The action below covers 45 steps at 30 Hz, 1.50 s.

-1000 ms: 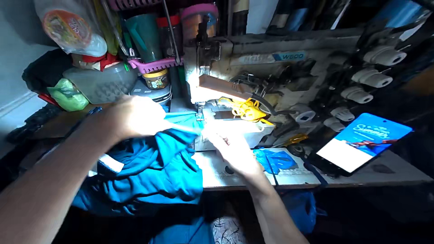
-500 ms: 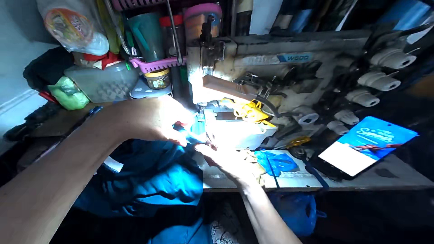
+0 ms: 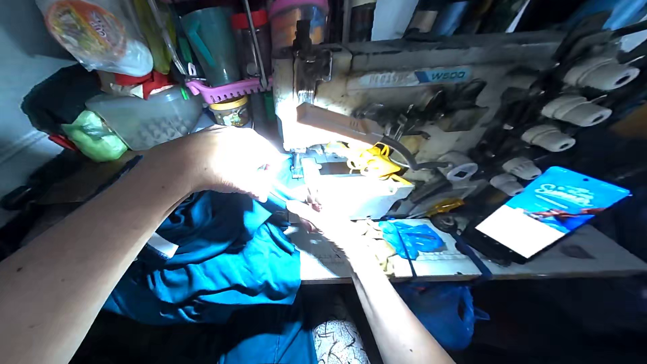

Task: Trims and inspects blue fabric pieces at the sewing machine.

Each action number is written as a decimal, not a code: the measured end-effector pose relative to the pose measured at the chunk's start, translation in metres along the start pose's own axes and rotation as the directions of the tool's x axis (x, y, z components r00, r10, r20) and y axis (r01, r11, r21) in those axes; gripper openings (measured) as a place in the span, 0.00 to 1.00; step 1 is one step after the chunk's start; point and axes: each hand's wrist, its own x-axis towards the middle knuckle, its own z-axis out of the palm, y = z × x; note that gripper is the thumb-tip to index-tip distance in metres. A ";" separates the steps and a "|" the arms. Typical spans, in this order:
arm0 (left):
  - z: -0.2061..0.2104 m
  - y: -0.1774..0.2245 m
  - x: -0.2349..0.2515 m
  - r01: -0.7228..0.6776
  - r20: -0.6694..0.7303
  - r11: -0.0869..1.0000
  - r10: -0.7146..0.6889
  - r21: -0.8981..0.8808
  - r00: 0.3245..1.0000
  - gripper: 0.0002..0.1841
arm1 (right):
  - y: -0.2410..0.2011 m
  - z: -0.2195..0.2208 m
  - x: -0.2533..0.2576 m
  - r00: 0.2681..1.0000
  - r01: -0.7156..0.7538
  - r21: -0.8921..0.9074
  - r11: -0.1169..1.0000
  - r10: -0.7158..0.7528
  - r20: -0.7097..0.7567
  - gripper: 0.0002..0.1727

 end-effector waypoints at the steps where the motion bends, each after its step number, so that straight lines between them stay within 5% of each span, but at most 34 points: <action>1: 0.003 -0.001 0.000 -0.020 -0.031 1.000 0.021 0.017 0.999 0.11 | 0.002 -0.001 -0.002 1.000 0.012 -0.004 1.000 -0.012 -0.002 0.11; 15: 0.010 -0.004 0.011 -0.010 -0.055 1.000 0.011 0.028 0.998 0.18 | 0.009 -0.002 -0.015 0.997 -0.071 0.051 0.996 0.071 -0.006 0.16; 21: 0.008 -0.007 0.020 0.135 -0.044 0.973 -0.129 0.186 0.991 0.09 | 0.005 0.001 -0.007 0.998 -0.064 0.061 0.996 0.064 0.005 0.15; 27: 0.003 -0.003 0.013 -0.187 -0.024 0.967 0.186 -0.174 0.982 0.09 | 0.017 -0.005 -0.017 0.998 -0.063 0.066 0.996 0.061 0.032 0.18; 34: 0.007 -0.004 0.021 0.107 0.026 0.994 -0.108 0.035 0.994 0.09 | 0.001 0.002 -0.004 1.000 -0.020 0.072 0.997 0.020 0.012 0.12; 38: 0.015 -0.010 0.013 -0.234 -0.073 0.952 0.223 -0.198 0.972 0.10 | -0.001 0.001 -0.009 1.000 -0.012 0.062 0.998 0.012 -0.004 0.12; 45: 0.038 -0.022 0.014 -0.193 -0.079 0.936 0.177 -0.296 0.981 0.09 | 0.007 0.007 -0.021 0.997 -0.014 0.026 1.000 0.016 -0.069 0.13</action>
